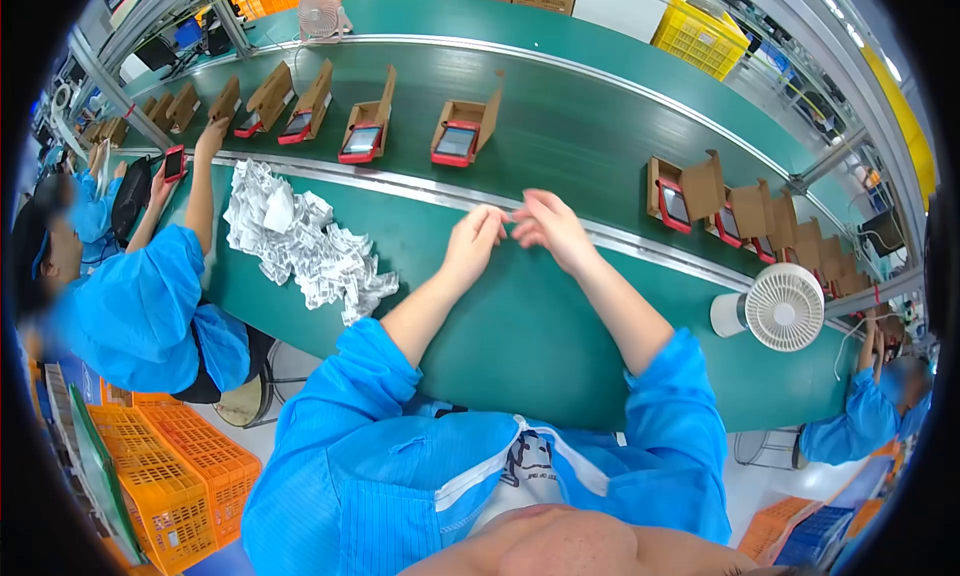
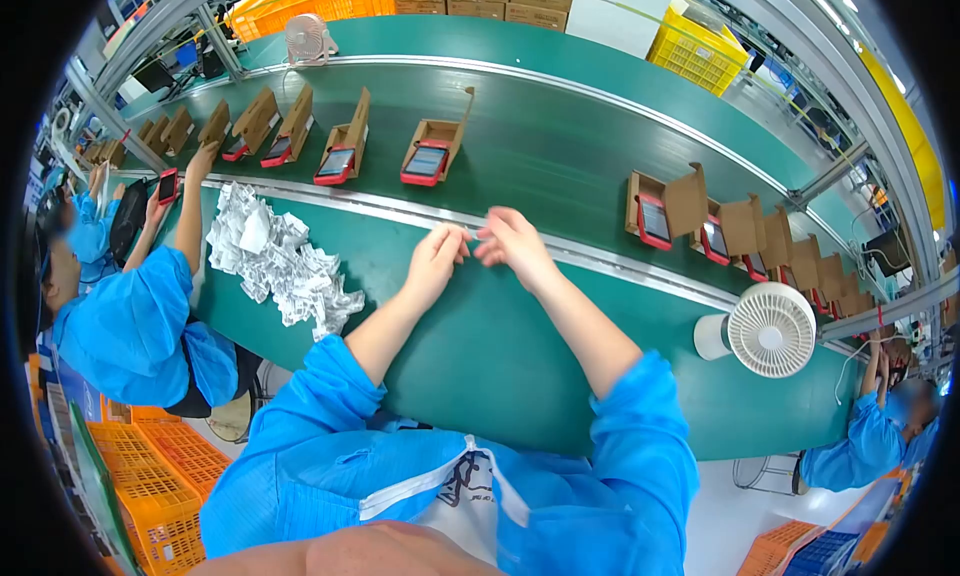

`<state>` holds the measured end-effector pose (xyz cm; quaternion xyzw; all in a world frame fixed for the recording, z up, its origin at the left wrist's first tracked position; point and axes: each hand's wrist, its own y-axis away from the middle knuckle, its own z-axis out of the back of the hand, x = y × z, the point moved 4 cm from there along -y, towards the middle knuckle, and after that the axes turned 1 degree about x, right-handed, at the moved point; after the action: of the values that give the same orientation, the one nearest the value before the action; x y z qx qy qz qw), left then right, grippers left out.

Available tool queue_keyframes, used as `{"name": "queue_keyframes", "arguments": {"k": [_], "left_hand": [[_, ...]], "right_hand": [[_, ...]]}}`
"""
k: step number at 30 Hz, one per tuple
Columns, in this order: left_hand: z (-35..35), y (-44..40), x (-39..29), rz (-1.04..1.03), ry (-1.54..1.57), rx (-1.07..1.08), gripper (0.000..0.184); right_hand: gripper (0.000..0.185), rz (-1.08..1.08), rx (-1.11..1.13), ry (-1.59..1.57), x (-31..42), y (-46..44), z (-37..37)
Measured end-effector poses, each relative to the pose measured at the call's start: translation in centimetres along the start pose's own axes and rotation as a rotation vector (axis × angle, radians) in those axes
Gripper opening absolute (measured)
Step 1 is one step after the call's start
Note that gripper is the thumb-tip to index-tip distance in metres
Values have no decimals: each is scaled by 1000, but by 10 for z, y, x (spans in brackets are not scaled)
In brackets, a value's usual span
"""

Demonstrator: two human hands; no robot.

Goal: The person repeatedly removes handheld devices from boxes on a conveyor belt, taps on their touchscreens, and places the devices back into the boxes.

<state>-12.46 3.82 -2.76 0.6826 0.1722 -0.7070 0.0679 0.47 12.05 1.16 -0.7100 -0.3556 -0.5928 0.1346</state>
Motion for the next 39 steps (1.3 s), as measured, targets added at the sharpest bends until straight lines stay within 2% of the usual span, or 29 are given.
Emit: {"name": "queue_keyframes", "arguments": {"k": [1, 2, 3, 5, 6, 9, 10, 13, 16, 19, 21, 25, 26, 29, 33, 34, 36, 38, 39], "left_hand": [[1, 3, -6, 41, 108, 33, 25], [2, 2, -7, 60, 107, 27, 25], [5, 1, -6, 81, 108, 22, 26], [8, -2, -4, 110, 153, 22, 25], [8, -2, -2, 120, 168, 23, 25], [9, -1, -3, 178, 186, 26, 23], [9, -1, -4, 167, 179, 32, 22], [7, -1, -4, 179, 150, 45, 22], [5, -1, -4, 188, 100, 52, 21], [5, -1, -5, 171, 65, 49, 20], [3, -1, -4, 157, 82, 26, 20], [-4, -5, -10, 337, 295, -51, 23], [-6, -6, -11, 428, 311, -27, 27], [-13, -9, -15, 515, 400, -12, 32], [-21, -17, -12, 512, 465, -9, 37], [-22, -19, -12, 522, 441, 25, 47], [-30, -21, -15, 485, 555, 184, 54], [-38, -16, -19, 461, 671, 405, 65], [-45, -12, -21, 477, 738, 444, 63]], "right_hand": [[60, 51, -37, 33, -7, -36, -7], [66, 127, -121, 227, -6, -64, -15], [65, 152, -202, 494, 8, -76, -28], [58, 138, -302, 620, 12, -104, -40], [51, 283, -366, 715, -1, -132, -32], [48, 368, -338, 927, -1, -141, -23], [48, 407, -411, 1048, -5, -141, -16], [48, 250, -371, 846, 5, -108, 15], [50, 96, -443, 666, 19, -70, 53], [50, -118, -364, 450, 19, -38, 77], [47, -163, -287, 139, 12, -21, 68], [43, -163, -179, -300, -9, -27, 56], [37, -161, -199, -311, -9, -31, 56], [34, -138, -211, -236, -13, -39, 64], [32, -31, -195, -9, -11, -32, 69], [32, 5, -181, 51, -5, -22, 65], [32, 68, -120, 96, 0, 1, 57], [33, 14, -37, -4, -10, 29, 49], [33, -26, -1, -45, -18, 41, 45]]}}
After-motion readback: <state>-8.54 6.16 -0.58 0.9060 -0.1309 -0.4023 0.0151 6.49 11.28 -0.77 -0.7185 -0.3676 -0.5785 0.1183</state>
